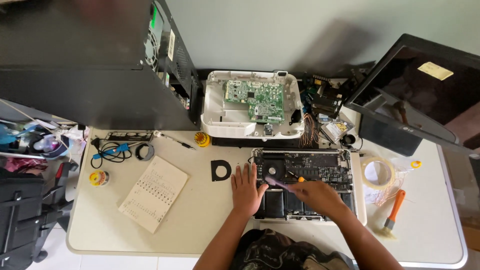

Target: Clean the internal components of a laptop using a brush and perform repairs with a screwdriver.

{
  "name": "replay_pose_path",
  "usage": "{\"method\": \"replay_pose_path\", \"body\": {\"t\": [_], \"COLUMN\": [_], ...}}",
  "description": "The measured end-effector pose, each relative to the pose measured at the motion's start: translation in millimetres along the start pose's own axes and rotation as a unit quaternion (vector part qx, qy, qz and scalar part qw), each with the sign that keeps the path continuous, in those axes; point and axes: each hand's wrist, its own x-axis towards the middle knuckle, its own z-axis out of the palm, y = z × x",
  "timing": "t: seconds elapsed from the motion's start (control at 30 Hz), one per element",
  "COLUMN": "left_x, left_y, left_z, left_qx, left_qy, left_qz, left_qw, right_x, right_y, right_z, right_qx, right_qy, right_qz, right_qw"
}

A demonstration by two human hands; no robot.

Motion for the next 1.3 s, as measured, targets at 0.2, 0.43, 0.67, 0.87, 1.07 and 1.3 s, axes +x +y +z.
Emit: {"method": "replay_pose_path", "body": {"t": [0.2, 0.43, 0.67, 0.87, 1.07, 1.3], "left_x": [-2, -2, 4, 2, 4, 5], "left_y": [2, 2, 2, 4, 0, -2], "left_z": [-2, -10, -7, -5, -11, -11], "left_qx": [0.006, -0.020, -0.022, -0.016, -0.062, -0.038], "left_qy": [0.013, -0.040, -0.044, -0.049, -0.079, -0.086], "left_qz": [0.001, -0.005, -0.008, -0.012, -0.013, -0.005], "left_qw": [1.000, 0.999, 0.999, 0.999, 0.995, 0.996], "right_x": [1, -16, -18, -20, 11, 6], "right_y": [5, -5, 8, 5, 38, -1], "right_z": [-7, -13, -21, 9, 76, 47], "right_qx": [0.002, -0.075, -0.052, 0.052, 0.000, 0.034], "right_qy": [0.022, -0.049, -0.072, 0.027, 0.095, -0.047], "right_qz": [0.040, 0.045, 0.025, 0.014, -0.097, 0.020], "right_qw": [0.999, 0.995, 0.996, 0.998, 0.991, 0.998]}}
